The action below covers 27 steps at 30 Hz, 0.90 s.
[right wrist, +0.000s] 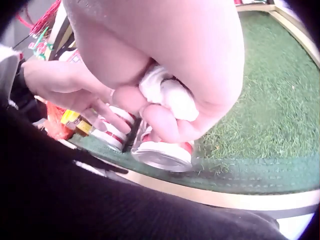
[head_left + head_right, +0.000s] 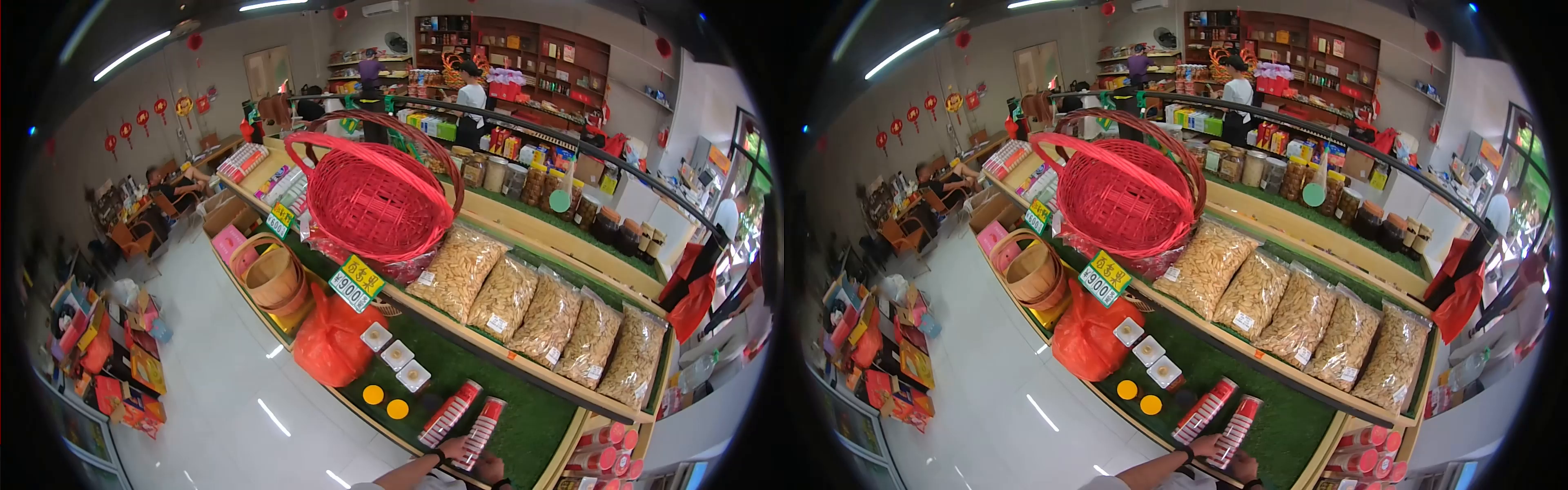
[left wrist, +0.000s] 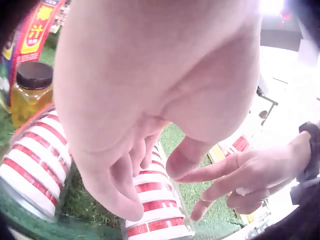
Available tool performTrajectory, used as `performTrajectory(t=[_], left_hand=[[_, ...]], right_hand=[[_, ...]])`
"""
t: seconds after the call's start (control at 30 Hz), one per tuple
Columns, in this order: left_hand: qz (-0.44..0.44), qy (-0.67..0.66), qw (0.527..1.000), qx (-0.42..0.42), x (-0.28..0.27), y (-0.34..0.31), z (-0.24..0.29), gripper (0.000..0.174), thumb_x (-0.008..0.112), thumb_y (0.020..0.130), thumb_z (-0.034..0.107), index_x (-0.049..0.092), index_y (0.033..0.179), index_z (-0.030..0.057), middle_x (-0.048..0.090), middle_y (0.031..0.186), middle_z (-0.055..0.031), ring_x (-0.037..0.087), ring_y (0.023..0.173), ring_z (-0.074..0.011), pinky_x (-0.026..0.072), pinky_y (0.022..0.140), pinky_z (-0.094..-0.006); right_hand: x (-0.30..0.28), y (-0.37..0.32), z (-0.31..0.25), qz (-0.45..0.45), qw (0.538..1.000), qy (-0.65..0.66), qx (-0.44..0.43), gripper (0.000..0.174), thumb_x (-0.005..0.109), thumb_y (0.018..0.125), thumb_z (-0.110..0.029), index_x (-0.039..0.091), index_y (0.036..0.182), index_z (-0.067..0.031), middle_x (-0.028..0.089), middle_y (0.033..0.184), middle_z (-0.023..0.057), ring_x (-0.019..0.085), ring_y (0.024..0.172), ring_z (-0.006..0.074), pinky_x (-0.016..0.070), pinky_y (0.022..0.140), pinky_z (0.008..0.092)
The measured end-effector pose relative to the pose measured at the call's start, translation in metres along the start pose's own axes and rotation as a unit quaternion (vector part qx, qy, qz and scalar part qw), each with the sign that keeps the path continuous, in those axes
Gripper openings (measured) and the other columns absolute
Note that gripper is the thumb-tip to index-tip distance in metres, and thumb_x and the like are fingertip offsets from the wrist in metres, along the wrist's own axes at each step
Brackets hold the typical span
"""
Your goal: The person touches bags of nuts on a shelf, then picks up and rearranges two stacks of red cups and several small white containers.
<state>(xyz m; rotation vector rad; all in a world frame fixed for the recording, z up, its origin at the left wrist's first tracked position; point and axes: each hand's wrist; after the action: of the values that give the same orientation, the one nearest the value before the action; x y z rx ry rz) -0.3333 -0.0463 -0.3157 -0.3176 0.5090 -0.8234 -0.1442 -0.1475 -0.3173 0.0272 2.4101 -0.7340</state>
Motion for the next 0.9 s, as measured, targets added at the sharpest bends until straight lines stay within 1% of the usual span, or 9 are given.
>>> performTrajectory(t=[0.13,0.23,0.3,0.37,0.5,0.57,0.7,0.77,0.9], left_hand=[[0.006,0.038,0.997,0.061,0.014,0.036,-0.012,0.076,0.059,0.081,0.034,0.028,0.138,-0.0066,0.059,0.114,-0.0316,0.057,0.108,-0.0417,0.0483,0.09,-0.0457],[0.047,0.135,0.989,-0.035,0.022,0.04,-0.003,0.096,0.063,0.081,0.038,0.01,0.145,-0.0103,0.04,0.133,-0.0386,0.046,0.122,-0.0466,0.0445,0.098,-0.0448],[0.101,0.34,0.935,0.029,0.044,0.039,-0.016,0.099,0.065,0.08,0.036,0.007,0.143,-0.0128,0.028,0.141,-0.0404,0.045,0.122,-0.0488,0.0445,0.099,-0.0449],[0.147,0.211,0.965,0.057,0.057,0.049,-0.048,0.106,0.069,0.078,0.033,-0.001,0.141,-0.0158,0.013,0.145,-0.041,0.049,0.116,-0.0516,0.0477,0.096,-0.0454],[0.037,0.091,0.994,-0.054,0.028,0.04,-0.02,0.114,0.072,0.077,0.035,-0.008,0.14,-0.0164,0.016,0.144,-0.0414,0.052,0.113,-0.0492,0.0492,0.092,-0.0455],[-0.031,0.122,0.987,-0.1,0.021,0.041,-0.014,0.117,0.071,0.077,0.043,-0.008,0.142,-0.0132,0.048,0.127,-0.0367,0.056,0.108,-0.0472,0.0497,0.09,-0.0454],[-0.044,0.129,0.988,-0.08,-0.006,0.028,0.03,0.108,0.067,0.076,0.05,0.002,0.148,0.0039,0.06,0.114,-0.029,0.06,0.102,-0.0436,0.0508,0.085,-0.046],[0.023,0.14,0.989,-0.047,-0.005,0.015,0.034,0.078,0.063,0.078,0.045,0.028,0.144,0.0192,0.064,0.109,-0.0235,0.063,0.094,-0.0421,0.0513,0.08,-0.0482],[0.147,0.138,0.977,0.071,-0.009,0.024,0.045,0.046,0.059,0.078,0.028,0.058,0.123,0.0199,0.067,0.097,-0.0203,0.064,0.088,-0.0391,0.0519,0.076,-0.0504]], right_hand=[[0.023,0.041,0.031,0.011,0.991,-0.111,0.072,0.061,0.071,0.072,-0.056,0.067,0.113,-0.0116,0.071,0.096,0.0156,0.07,0.087,0.0299,0.0542,0.077,0.0376],[0.045,0.07,0.045,-0.159,0.983,-0.085,0.037,0.065,0.072,0.067,-0.06,0.068,0.108,-0.0102,0.068,0.103,0.0195,0.062,0.106,0.0359,0.0488,0.092,0.0421],[0.074,0.095,0.074,-0.142,0.987,-0.077,0.019,0.061,0.076,0.063,-0.054,0.07,0.099,-0.0063,0.07,0.091,0.019,0.068,0.09,0.0347,0.0538,0.078,0.0437],[0.05,0.059,0.006,-0.07,0.99,-0.042,0.118,0.045,0.078,0.064,-0.043,0.072,0.086,-0.0036,0.069,0.07,0.0144,0.07,0.068,0.0263,0.0561,0.063,0.0392],[0.057,0.036,-0.015,0.05,0.984,0.073,0.152,0.046,0.081,0.061,-0.04,0.071,0.086,-0.0023,0.07,0.083,0.0201,0.07,0.082,0.0308,0.0562,0.072,0.0413],[0.059,0.031,-0.023,0.06,0.989,0.036,0.134,0.049,0.08,0.06,-0.037,0.07,0.096,-0.0042,0.07,0.091,0.0204,0.069,0.089,0.0336,0.0548,0.077,0.042],[0.066,0.031,-0.006,0.041,0.978,0.123,0.164,0.053,0.081,0.061,-0.043,0.071,0.098,-0.0065,0.071,0.097,0.0172,0.068,0.092,0.0327,0.0535,0.082,0.0422],[0.056,0.016,-0.021,0.061,0.976,0.124,0.171,0.047,0.078,0.069,-0.041,0.071,0.094,-0.0021,0.071,0.083,0.0135,0.069,0.073,0.0235,0.0545,0.065,0.0363],[0.03,0.023,-0.047,0.031,0.915,0.385,0.119,0.042,0.069,0.085,-0.039,0.066,0.072,0.0015,0.059,0.058,0.0055,0.053,0.046,0.0126,0.0401,0.042,0.0293]])
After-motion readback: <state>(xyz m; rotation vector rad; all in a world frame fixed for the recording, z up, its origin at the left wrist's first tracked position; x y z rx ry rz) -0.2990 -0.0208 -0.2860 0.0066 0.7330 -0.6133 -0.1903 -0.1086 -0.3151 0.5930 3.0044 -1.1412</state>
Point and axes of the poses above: each hand's wrist, its own y-axis towards the middle knuckle, its own x-axis out of the palm, z = x × y
